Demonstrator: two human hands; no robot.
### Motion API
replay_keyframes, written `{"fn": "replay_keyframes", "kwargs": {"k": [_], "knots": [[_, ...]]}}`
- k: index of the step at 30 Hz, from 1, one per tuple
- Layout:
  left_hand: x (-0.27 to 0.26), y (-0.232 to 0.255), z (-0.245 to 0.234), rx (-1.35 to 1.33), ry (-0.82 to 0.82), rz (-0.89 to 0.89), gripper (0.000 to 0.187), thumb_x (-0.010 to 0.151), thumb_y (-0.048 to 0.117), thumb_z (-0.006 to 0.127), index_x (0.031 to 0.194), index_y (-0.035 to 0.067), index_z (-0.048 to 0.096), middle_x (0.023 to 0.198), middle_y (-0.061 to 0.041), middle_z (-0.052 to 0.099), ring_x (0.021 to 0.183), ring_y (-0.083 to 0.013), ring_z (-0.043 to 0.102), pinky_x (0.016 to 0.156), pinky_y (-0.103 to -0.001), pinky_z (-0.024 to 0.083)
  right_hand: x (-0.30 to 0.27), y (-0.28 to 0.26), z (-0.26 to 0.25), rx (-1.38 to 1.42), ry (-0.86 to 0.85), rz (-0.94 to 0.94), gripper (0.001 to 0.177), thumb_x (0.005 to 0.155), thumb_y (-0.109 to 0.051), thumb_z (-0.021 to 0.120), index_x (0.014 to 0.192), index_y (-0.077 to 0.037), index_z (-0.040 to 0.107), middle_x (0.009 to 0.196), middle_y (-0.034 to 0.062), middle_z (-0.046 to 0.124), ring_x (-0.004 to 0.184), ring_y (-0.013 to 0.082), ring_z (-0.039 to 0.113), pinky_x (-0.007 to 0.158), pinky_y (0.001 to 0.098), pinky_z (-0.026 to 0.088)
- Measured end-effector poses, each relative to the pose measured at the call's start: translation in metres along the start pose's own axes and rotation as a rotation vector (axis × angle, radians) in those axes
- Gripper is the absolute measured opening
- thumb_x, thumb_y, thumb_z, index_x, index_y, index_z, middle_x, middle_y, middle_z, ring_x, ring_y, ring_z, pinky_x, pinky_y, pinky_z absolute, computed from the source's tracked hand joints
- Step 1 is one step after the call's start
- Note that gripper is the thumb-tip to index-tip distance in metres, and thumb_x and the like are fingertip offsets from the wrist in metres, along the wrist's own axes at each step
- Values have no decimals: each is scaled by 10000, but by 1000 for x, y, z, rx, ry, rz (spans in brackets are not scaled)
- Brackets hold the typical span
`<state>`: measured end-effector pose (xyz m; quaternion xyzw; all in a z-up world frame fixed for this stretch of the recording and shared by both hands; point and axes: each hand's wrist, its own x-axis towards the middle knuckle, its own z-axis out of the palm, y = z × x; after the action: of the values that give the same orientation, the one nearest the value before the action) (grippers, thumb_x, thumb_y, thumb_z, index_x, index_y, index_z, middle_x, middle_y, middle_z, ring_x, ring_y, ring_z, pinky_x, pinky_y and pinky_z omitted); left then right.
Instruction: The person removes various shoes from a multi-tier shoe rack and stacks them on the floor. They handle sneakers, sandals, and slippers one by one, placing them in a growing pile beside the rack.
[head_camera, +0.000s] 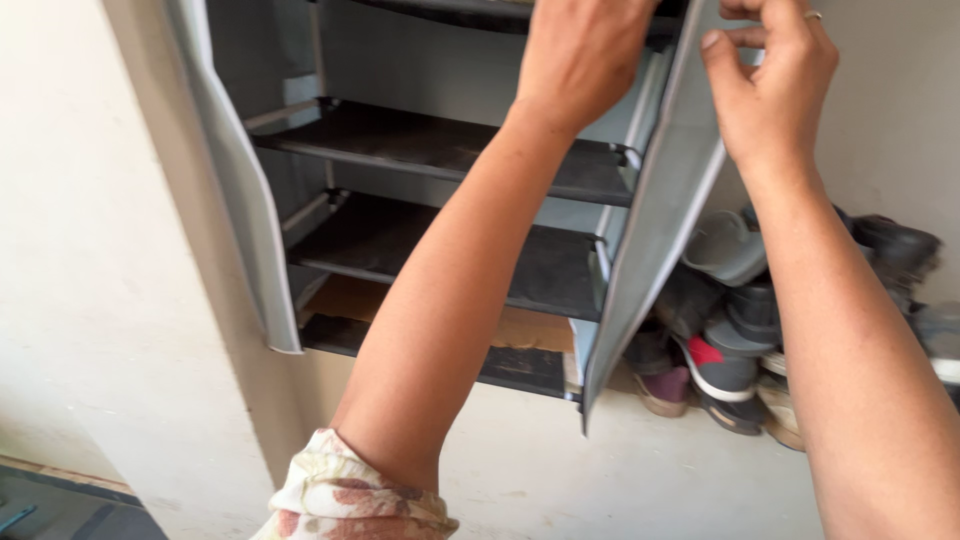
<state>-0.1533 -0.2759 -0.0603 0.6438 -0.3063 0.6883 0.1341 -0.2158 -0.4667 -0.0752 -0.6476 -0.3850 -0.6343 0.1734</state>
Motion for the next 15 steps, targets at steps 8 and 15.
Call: {"fn": "replay_keyframes", "kwargs": {"k": [8, 15], "knots": [[-21, -85, -33, 191, 54, -172, 137, 869, 147, 694, 954, 46, 656, 876, -114, 671, 887, -308, 642, 837, -482, 495, 35, -25, 79, 117, 19, 48, 194, 1026, 21, 691, 1194, 92, 625, 1157, 198, 655, 1007, 281, 743, 782, 315, 658], [-34, -133, -38, 180, 4, -221, 364, 834, 265, 734, 1108, 51, 625, 999, -163, 686, 1029, -347, 658, 1019, -504, 482, 49, -5, 129, -9, 2, 18, 222, 1024, -66, 736, 1134, 109, 654, 1202, 213, 661, 1079, 308, 685, 843, 376, 606]]}}
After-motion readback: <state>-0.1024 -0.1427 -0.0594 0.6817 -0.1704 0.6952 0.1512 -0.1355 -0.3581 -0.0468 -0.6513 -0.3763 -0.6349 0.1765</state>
